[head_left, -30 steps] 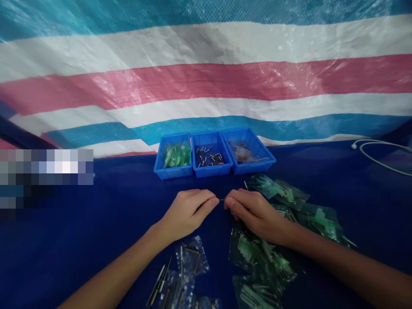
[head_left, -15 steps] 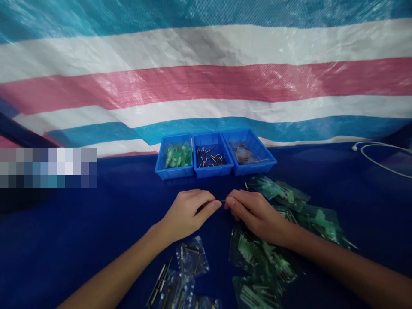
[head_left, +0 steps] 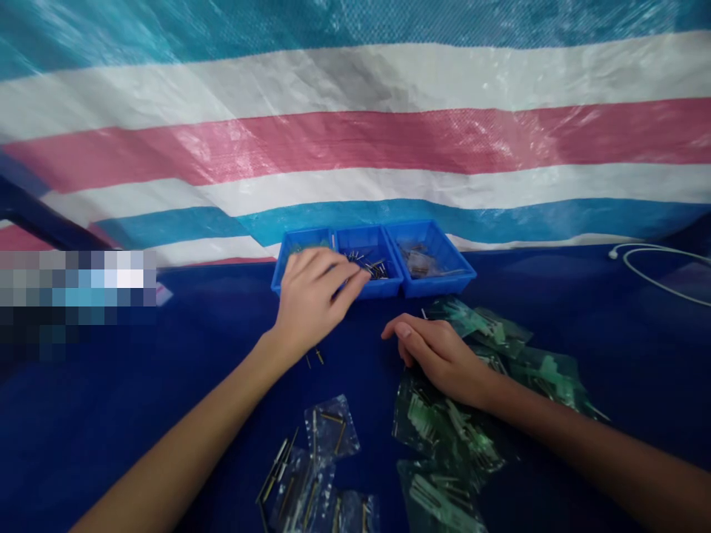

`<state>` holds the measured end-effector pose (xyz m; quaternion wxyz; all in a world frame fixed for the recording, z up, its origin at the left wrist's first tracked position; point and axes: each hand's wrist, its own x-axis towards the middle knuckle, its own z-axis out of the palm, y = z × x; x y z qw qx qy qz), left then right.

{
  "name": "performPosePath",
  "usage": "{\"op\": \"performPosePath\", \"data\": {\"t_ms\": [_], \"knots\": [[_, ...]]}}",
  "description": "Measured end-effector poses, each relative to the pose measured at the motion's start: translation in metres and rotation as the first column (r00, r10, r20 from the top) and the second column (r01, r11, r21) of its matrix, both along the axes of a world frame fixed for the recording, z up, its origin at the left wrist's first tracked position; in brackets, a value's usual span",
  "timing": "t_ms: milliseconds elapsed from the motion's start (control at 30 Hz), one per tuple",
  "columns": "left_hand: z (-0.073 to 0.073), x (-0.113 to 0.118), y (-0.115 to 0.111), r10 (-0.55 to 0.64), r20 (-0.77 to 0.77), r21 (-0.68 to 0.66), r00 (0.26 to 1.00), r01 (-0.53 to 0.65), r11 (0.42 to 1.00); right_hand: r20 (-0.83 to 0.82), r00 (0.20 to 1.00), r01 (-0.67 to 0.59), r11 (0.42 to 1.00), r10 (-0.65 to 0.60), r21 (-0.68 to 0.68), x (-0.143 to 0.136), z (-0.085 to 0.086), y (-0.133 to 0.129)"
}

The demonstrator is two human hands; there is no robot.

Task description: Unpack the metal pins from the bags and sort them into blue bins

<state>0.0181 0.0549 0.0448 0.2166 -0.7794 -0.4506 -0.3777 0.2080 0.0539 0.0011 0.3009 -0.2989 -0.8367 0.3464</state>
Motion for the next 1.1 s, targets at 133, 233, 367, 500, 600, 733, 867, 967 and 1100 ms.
{"op": "performPosePath", "data": {"t_ms": [133, 233, 367, 500, 600, 733, 867, 967, 1100], "knots": [[-0.003, 0.003, 0.028, 0.142, -0.108, -0.224, 0.984, -0.163, 0.961, 0.027, 1.0, 0.0, 0.996, -0.002, 0.087, -0.001, 0.002, -0.002], [-0.001, 0.005, 0.032, 0.126, -0.108, -0.254, 0.986, -0.15, 0.956, 0.033, 0.999, -0.014, 0.994, 0.01, 0.111, -0.002, 0.004, -0.003], [0.016, -0.006, 0.005, 0.02, -0.099, -0.255, 0.995, -0.045, 0.966, 0.038, 0.999, -0.02, 0.992, 0.015, 0.122, -0.002, 0.005, -0.002], [0.019, -0.033, -0.037, -0.159, -0.035, -0.364, 0.987, 0.136, 0.921, 0.048, 0.999, -0.031, 0.993, 0.025, 0.115, -0.002, 0.005, -0.003], [0.006, -0.056, -0.061, -0.183, 0.02, -0.573, 0.983, 0.162, 0.803, 0.06, 0.998, -0.031, 0.994, 0.025, 0.104, -0.002, 0.004, -0.003], [-0.013, -0.072, -0.073, -0.078, 0.018, -0.666, 0.997, 0.07, 0.742, 0.062, 0.998, -0.028, 0.995, 0.023, 0.091, -0.002, 0.004, -0.003], [-0.02, -0.072, -0.072, -0.041, 0.003, -0.674, 0.999, 0.032, 0.738, 0.063, 0.998, -0.028, 0.996, 0.022, 0.09, -0.002, 0.003, -0.003], [-0.02, -0.068, -0.072, -0.039, -0.005, -0.672, 0.999, 0.025, 0.74, 0.066, 0.997, -0.035, 0.995, 0.028, 0.097, -0.001, 0.003, -0.003], [-0.02, -0.068, -0.073, -0.042, -0.015, -0.667, 0.999, 0.021, 0.745, 0.082, 0.996, -0.044, 0.994, 0.036, 0.104, -0.001, 0.003, -0.004]]}}
